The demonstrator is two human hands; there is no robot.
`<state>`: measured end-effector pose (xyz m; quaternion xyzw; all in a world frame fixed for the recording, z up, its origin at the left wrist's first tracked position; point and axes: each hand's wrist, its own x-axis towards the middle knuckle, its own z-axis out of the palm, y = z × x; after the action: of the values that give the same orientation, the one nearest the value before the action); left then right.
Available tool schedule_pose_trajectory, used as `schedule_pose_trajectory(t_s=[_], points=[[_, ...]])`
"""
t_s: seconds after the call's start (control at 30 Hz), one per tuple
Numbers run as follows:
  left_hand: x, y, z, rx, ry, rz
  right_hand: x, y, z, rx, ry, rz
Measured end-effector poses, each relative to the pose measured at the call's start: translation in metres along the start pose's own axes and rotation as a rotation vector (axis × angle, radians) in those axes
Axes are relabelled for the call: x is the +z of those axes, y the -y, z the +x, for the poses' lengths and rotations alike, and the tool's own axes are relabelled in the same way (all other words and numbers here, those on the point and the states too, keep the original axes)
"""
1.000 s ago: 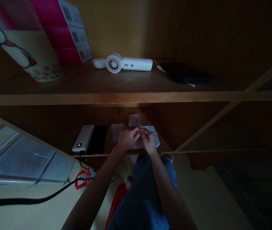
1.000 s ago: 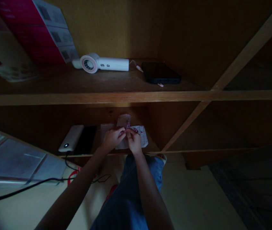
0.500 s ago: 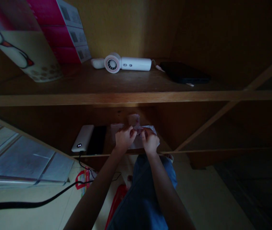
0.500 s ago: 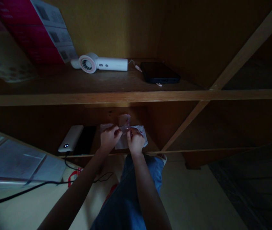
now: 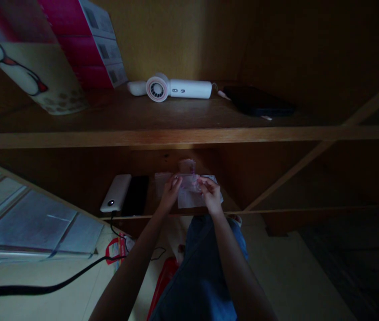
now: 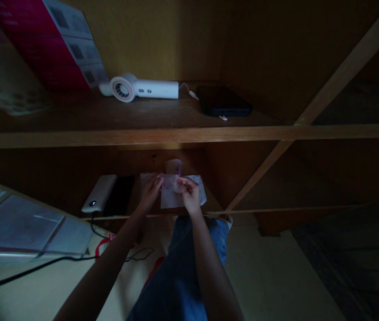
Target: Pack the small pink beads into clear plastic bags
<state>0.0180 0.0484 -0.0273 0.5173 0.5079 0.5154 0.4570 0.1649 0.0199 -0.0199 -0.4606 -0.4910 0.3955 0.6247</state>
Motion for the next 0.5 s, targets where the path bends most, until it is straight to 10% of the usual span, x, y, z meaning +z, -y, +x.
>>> schedule_pose_trajectory(t_s=[0.23,0.5], points=[[-0.001,-0.01,-0.005,-0.04,0.087,-0.168,-0.003,0.001,0.004,0.203,-0.182,0.107],[-0.004,-0.014,0.002,-0.013,0.053,-0.045,-0.001,0.002,0.003,0.119,-0.156,0.023]])
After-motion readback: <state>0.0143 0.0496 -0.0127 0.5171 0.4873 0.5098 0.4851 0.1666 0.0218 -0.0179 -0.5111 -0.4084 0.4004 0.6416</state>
